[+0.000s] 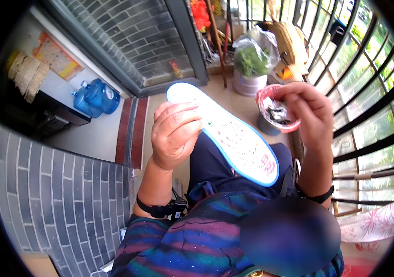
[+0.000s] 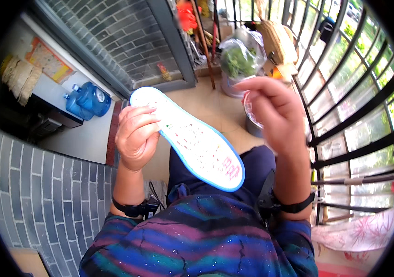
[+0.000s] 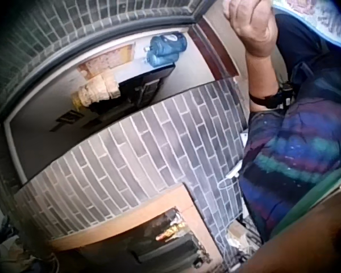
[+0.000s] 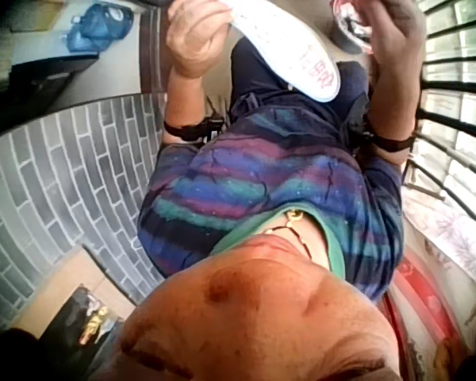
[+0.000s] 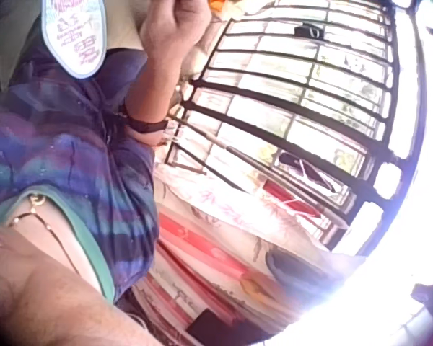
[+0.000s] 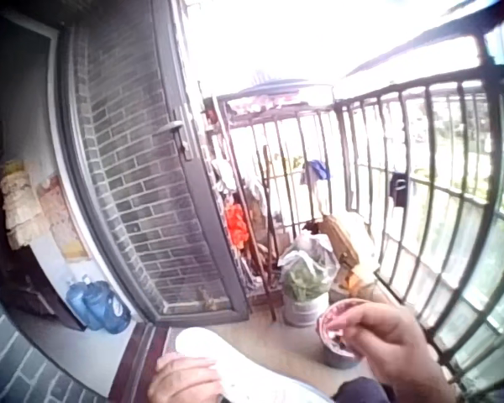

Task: The person sews patterns onto a blue shoe insole by hand with a needle and thread, pulling the thread through the material and using nail clippers to cut the thread.

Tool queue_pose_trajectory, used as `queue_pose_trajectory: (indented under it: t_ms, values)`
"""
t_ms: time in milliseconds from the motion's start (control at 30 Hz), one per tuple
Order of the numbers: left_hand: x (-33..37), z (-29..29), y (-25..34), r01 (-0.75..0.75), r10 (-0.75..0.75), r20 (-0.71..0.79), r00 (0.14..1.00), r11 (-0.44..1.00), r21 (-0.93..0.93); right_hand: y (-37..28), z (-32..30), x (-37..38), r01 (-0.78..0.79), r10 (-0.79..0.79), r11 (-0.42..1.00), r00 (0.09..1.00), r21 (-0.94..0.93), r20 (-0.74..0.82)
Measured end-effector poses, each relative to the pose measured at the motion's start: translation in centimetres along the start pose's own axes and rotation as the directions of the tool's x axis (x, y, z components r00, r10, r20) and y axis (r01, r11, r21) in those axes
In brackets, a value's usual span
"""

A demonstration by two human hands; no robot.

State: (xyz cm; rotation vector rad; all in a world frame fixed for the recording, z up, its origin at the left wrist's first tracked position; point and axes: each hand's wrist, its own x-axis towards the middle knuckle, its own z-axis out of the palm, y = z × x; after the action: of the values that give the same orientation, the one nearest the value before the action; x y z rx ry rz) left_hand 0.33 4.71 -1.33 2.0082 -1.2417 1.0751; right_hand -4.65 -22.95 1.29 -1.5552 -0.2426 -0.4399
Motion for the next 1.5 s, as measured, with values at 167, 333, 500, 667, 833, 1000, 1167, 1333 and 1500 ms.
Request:
queue_pose_trajectory:
  t_ms: [167,333,500,667,833,1000,1167,1333,1500]
  values:
    - [0.1,0.8,1.9,0.014,-0.004,0.081,0.997,0.992,-0.122,0.1,2.9,-1.3,0.343,-0.186,0.891,0.873,-0.298,0.450]
    - [0.5,2.1,2.2,0.039,-0.015,0.125,0.992,0.980,-0.196,1.3,3.4,-1.6,0.338,-0.151,0.889,0.853,-0.308,0.500]
    - [0.0,2.4,2.0,0.080,-0.059,0.109,0.992,0.976,-0.201,2.0,3.6,-1.3,0.404,-0.226,0.850,0.859,-0.338,0.459]
    - [-0.2,1.4,1.3,0.110,-0.090,0.121,0.989,0.979,-0.171,1.6,2.8,-0.9,0.308,-0.182,0.875,0.924,-0.374,0.337]
    - [0.0,1.7,1.6,0.096,-0.072,0.136,0.988,0.979,-0.180,1.2,4.3,-0.7,0.275,-0.114,0.914,0.879,-0.298,0.463]
    - [0.2,2.0,1.5,0.077,-0.056,0.122,0.991,0.981,-0.177,2.5,4.3,-0.1,0.422,-0.221,0.842,0.838,-0.336,0.499]
    - [0.2,1.7,1.5,0.083,-0.059,0.128,0.990,0.979,-0.188,2.3,4.4,-0.5,0.213,-0.119,0.941,0.935,-0.262,0.333]
    - [0.3,1.7,1.7,0.094,-0.061,0.140,0.988,0.965,-0.246,2.2,3.8,-0.5,-0.252,0.222,0.952,0.959,0.172,0.175]
    - [0.4,1.8,0.9,0.041,-0.010,0.079,0.997,0.916,-0.398,3.5,3.9,-0.7,-0.330,0.220,0.852,0.930,0.408,0.294]
